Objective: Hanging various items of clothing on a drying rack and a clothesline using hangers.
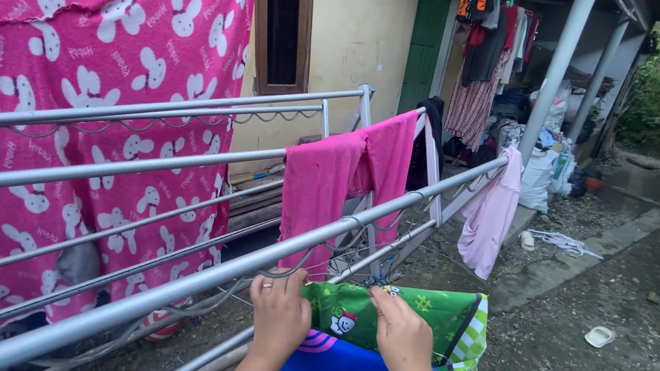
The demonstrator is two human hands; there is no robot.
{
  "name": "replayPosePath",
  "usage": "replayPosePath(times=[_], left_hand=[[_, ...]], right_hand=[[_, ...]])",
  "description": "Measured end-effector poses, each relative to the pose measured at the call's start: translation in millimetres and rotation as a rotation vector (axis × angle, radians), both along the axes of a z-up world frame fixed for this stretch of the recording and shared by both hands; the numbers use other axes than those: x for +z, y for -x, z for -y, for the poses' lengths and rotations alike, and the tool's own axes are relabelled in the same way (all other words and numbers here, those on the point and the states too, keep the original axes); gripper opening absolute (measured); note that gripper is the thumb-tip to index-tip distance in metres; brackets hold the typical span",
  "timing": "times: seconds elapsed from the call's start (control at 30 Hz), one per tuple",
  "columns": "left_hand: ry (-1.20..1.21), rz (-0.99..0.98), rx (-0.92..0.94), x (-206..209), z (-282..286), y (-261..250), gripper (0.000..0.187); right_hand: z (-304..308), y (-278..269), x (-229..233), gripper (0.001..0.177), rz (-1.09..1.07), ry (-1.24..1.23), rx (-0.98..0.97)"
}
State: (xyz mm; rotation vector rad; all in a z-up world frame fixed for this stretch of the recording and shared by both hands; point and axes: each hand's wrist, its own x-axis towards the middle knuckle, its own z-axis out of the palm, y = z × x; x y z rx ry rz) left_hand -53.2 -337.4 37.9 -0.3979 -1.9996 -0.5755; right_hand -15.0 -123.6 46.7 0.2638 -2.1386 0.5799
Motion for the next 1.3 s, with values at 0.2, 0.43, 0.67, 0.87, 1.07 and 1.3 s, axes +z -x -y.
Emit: replayPosePath(times=[0.2, 0.43, 0.67, 0.87, 1.07, 1.3], left_hand=[[0.001, 0.055, -0.029, -7, 0, 1, 0.043], [-0.008, 0.045, -0.022, -7, 0, 0, 0.043], [-0.023, 0.028, -0.045, -10, -2, -1, 0.041], [-0.032, 0.044, -0.041, -11, -2, 0, 0.041], [-0.034, 0.070, -0.045, -12, -2, 1, 0.040], [-0.024, 0.036, -0.041, -13, 0, 2, 0.042]], right_hand=[[0, -9, -1, 0.023, 0.001, -0.033, -0.063], [-1, -11, 3, 0.024, 0.014, -0.048, -0.074], [-1, -12, 3, 0.022, 0.001, -0.072, -0.091], [-1, -12, 1, 0.023, -0.017, -0.070, -0.088], [-1, -12, 2, 0.023, -0.021, -0.070, -0.092], [0, -12, 0, 0.022, -0.032, -0.061, -0.087]])
